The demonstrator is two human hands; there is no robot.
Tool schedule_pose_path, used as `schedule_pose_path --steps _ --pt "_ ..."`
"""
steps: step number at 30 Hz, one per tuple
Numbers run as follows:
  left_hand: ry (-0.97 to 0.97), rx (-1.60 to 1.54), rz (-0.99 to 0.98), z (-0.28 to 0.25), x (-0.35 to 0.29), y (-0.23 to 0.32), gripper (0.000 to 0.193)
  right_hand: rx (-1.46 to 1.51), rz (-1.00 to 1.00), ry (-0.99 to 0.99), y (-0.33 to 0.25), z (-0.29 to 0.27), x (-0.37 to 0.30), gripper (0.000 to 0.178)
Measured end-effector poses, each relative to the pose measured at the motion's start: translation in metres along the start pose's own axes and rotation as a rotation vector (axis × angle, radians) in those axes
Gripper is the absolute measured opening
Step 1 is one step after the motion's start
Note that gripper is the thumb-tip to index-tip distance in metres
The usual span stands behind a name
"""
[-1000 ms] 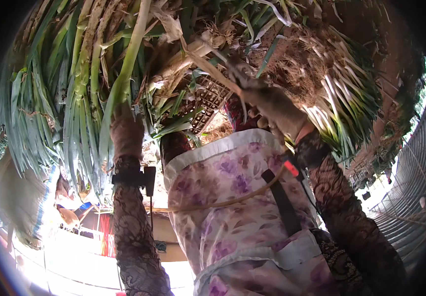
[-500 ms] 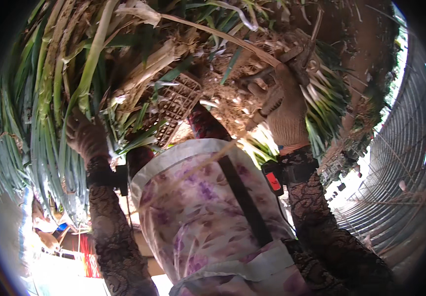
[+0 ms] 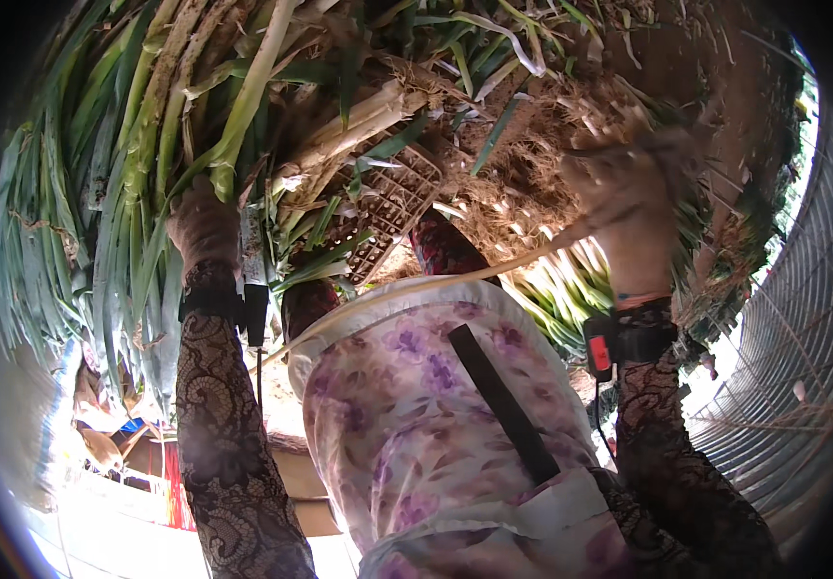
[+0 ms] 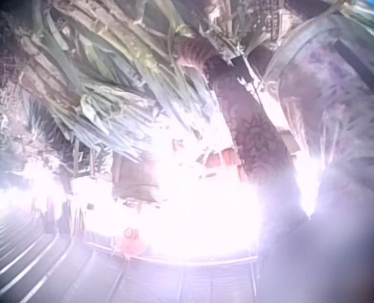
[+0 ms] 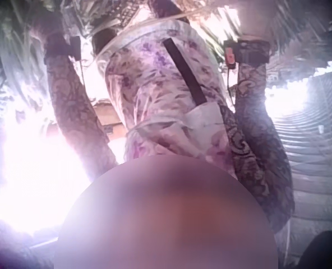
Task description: Use a pneumatic air nozzle to strip outer leaves and clean harvested leeks.
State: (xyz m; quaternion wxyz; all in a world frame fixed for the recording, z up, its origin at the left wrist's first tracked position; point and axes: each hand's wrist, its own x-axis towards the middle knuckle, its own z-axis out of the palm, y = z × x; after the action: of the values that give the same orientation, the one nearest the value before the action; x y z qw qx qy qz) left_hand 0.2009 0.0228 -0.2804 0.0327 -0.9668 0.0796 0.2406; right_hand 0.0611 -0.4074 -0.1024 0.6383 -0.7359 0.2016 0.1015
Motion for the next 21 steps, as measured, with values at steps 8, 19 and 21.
schedule_pose_path --steps 8,19,21 --pt "-0.521 -1.16 0.012 0.008 0.001 -0.079 0.068 0.127 -0.032 -0.19 -0.022 0.197 0.047 0.052" --pt "-0.739 -1.125 0.001 -0.037 -0.009 -0.043 0.077 -0.242 0.549 -0.425 -0.023 0.224 0.025 0.062" --pt "-0.711 -1.162 0.047 -0.029 -0.009 -0.041 0.075 -0.064 0.691 -0.279 -0.016 0.215 0.048 0.054"
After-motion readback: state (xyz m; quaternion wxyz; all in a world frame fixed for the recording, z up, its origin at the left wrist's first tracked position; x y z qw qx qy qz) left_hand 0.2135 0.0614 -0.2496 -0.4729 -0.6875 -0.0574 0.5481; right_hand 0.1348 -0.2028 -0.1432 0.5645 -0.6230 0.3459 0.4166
